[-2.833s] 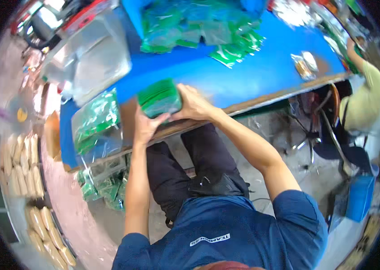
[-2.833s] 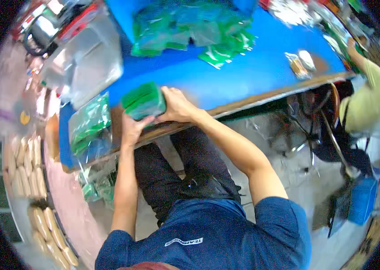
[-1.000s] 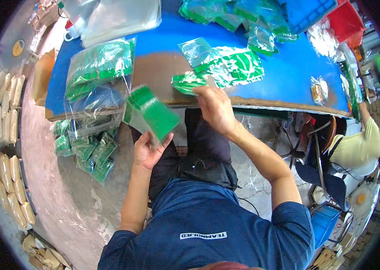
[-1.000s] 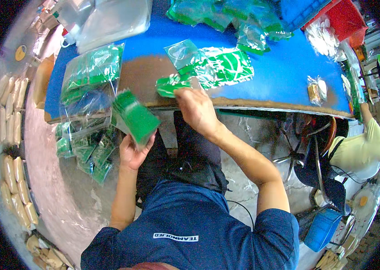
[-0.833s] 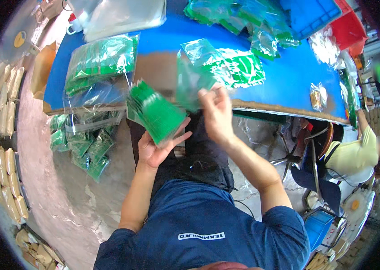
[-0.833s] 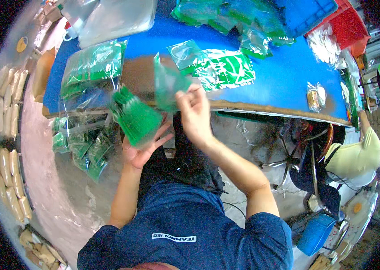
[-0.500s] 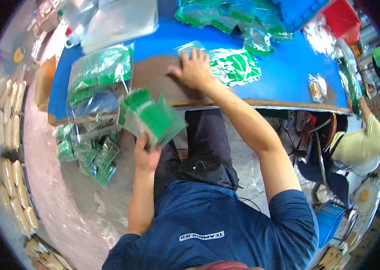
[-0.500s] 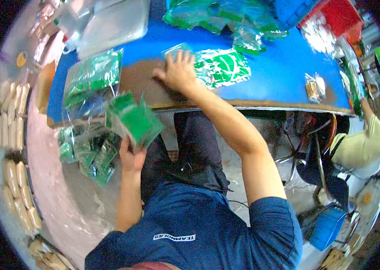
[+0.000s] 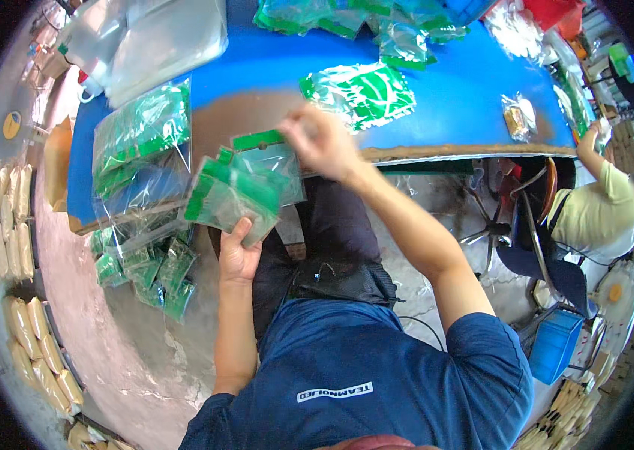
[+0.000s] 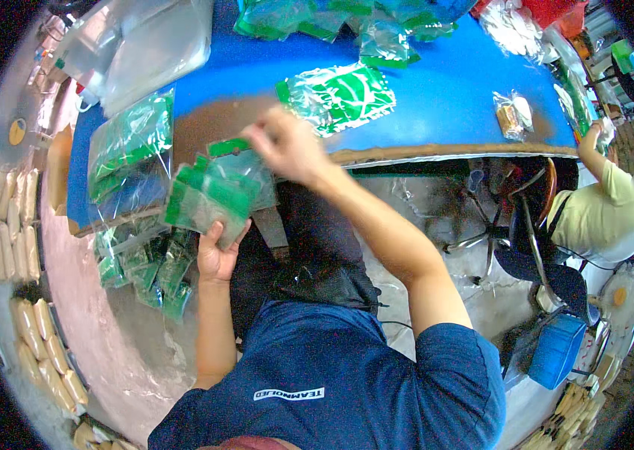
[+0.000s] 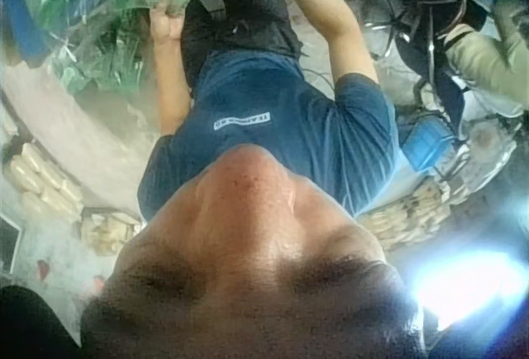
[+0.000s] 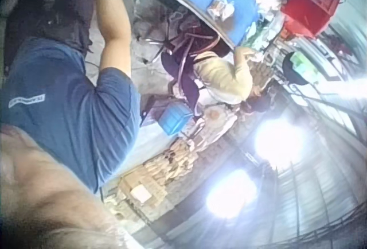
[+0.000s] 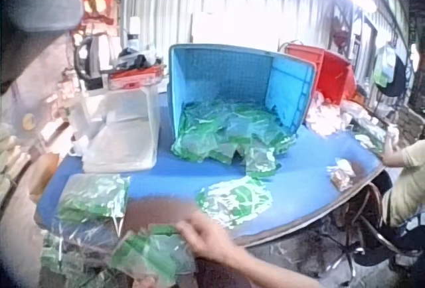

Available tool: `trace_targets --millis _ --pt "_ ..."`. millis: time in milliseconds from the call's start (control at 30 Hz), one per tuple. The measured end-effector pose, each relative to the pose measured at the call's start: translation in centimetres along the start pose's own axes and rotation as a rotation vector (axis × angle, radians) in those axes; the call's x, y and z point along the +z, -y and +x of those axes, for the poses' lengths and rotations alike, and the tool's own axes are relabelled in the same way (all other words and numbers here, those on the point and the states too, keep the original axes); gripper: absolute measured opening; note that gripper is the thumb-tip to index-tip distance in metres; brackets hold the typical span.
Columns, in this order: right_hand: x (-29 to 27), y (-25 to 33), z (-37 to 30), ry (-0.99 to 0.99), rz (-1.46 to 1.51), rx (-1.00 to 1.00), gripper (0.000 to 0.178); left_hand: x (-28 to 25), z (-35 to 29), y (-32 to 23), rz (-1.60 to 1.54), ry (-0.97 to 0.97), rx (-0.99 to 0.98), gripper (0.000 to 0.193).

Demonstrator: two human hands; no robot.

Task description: Sorting and packing green plastic bags into a larger clear plastic bag

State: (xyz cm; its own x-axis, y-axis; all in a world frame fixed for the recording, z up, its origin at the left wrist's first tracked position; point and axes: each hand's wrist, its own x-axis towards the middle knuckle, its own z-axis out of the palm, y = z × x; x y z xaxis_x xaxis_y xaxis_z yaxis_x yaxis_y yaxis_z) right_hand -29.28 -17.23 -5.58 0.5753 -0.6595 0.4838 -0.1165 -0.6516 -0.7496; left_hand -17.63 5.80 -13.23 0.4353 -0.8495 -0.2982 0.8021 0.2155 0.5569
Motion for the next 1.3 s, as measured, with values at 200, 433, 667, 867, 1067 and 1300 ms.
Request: trace_targets --millis 200,433,667,867,1067,1300 --pt "-10.0 -6.7 -2.8 0.196 -0.846 0.071 0.096 -0.5 -0.5 1.6 0.009 0.097 -0.029 0.067" --pt "-11.6 -3.3 -7.6 0.347 -0.581 -0.238 0.067 -0.9 -1.3 1.5 -0.112 0.264 -0.152 0.075" --pt "-6.4 4.3 -4.0 0.314 0.145 0.384 0.026 2.0 1.1 3.7 -0.133 0.288 -0.183 0.068" --pt "-4.7 -2.9 1.8 -0.085 -0.539 0.241 0.066 0.8 1.0 4.3 -0.174 0.134 -0.166 0.071" --pt "-7.5 -7.9 5.7 -0.018 -0.540 0.344 0.062 4.6 -1.2 2.1 -0.466 0.176 -0.251 0.073" --pt "-1.2 3.4 -3.6 -0.002 0.247 0.497 0.041 5.4 0.8 2.4 -0.637 0.318 -0.220 0.066"
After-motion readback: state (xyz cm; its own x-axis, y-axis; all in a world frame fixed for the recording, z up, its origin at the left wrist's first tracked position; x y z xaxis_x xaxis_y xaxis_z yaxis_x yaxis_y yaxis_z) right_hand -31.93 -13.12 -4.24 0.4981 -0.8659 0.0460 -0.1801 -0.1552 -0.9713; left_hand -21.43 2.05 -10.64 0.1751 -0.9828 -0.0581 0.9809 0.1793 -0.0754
